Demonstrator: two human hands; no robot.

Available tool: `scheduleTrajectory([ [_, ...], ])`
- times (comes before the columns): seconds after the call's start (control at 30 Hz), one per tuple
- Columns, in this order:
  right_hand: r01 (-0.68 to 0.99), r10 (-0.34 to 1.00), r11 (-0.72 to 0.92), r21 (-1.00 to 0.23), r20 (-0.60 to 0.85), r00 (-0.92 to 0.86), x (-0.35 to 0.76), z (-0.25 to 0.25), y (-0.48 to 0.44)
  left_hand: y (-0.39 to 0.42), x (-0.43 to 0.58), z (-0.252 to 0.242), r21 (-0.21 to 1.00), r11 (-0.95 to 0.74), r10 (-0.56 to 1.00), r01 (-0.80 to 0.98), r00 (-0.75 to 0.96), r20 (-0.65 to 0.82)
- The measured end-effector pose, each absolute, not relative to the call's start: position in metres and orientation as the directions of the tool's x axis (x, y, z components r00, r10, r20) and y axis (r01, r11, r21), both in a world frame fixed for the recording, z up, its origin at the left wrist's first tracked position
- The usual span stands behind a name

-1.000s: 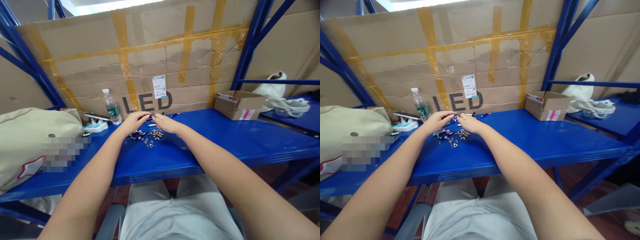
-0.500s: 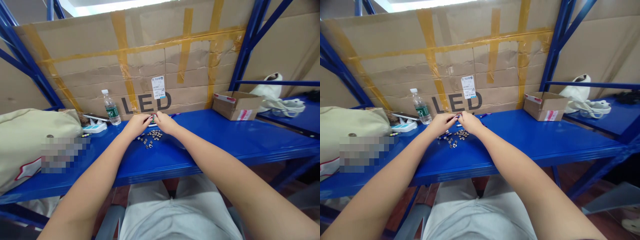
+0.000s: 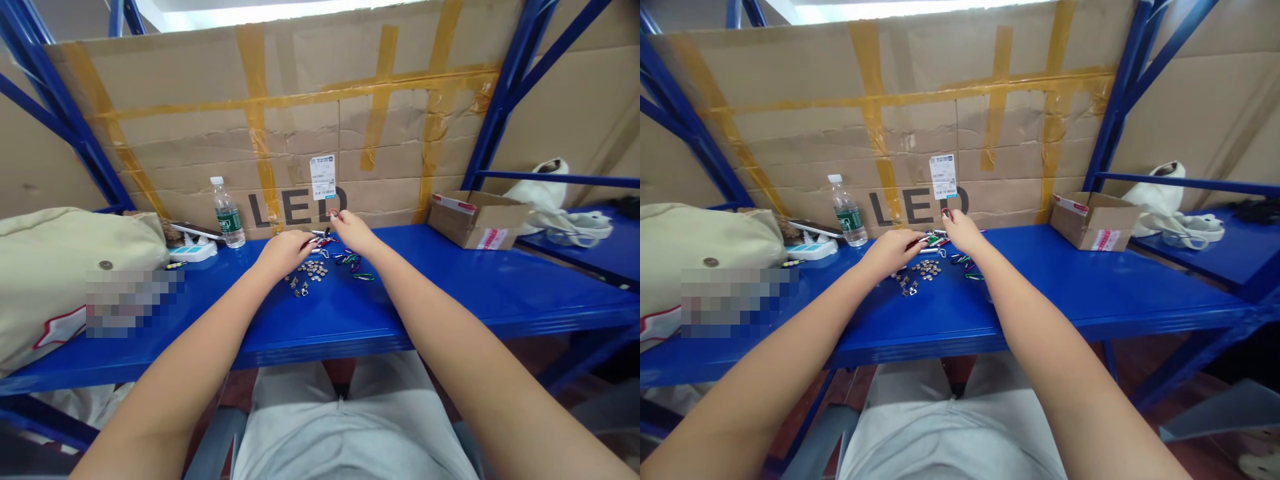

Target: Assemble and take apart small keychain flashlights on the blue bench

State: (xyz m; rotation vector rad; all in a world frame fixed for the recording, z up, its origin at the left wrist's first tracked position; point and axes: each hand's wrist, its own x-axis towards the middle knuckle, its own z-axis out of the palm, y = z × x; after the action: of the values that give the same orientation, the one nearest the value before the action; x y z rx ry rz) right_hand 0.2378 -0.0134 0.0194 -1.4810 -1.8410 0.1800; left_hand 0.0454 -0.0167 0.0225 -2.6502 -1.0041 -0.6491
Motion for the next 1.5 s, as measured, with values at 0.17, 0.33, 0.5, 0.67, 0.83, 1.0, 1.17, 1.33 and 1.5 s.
scheduleTrajectory([
  [0.17,0.95,0.99,0.141,-0.279,0.047,-0.133,0.269,0.018,-0.013,-0.008,0.037,0.023,0.023,-0.715,0.62,0.699,0.617,0.485],
  [0.33,0.966,0.996,-0.092,-0.243,-0.029,0.087,0.262,0.025,-0.024,-0.005,0.036,0.021,0.034,-0.746,0.597,0.665,0.645,0.477],
  [0.5,0.797,0.998,0.038,-0.602,-0.012,-0.057,0.233,0.028,-0.032,-0.007,0.04,0.018,0.019,-0.814,0.484,0.58,0.66,0.574],
  [0.67,0.551,0.982,0.174,-0.816,0.1,-0.161,0.206,0.017,-0.037,-0.005,0.043,0.013,-0.025,-0.82,0.449,0.571,0.67,0.592],
  [0.83,0.645,0.96,0.242,-0.725,0.276,-0.049,0.2,0.014,-0.035,-0.006,0.045,0.013,-0.051,-0.819,0.432,0.571,0.674,0.599],
  [1.0,0.705,0.934,0.294,-0.645,0.35,-0.069,0.201,0.01,-0.029,-0.009,0.047,0.016,0.032,-0.827,0.474,0.561,0.666,0.576],
  [1.17,0.724,0.853,0.439,-0.532,0.501,-0.148,0.202,0.006,-0.025,-0.012,0.044,0.02,0.616,-0.632,0.753,0.47,0.561,0.345],
  [1.33,0.819,0.68,0.516,-0.25,0.701,-0.215,0.201,0.009,-0.029,-0.009,0.037,0.024,1.0,-0.004,0.734,0.004,0.679,0.0],
  [1.5,0.829,0.715,0.491,-0.267,0.666,-0.21,0.203,0.004,-0.022,-0.01,0.037,0.021,0.987,-0.129,0.761,0.092,0.648,0.039],
])
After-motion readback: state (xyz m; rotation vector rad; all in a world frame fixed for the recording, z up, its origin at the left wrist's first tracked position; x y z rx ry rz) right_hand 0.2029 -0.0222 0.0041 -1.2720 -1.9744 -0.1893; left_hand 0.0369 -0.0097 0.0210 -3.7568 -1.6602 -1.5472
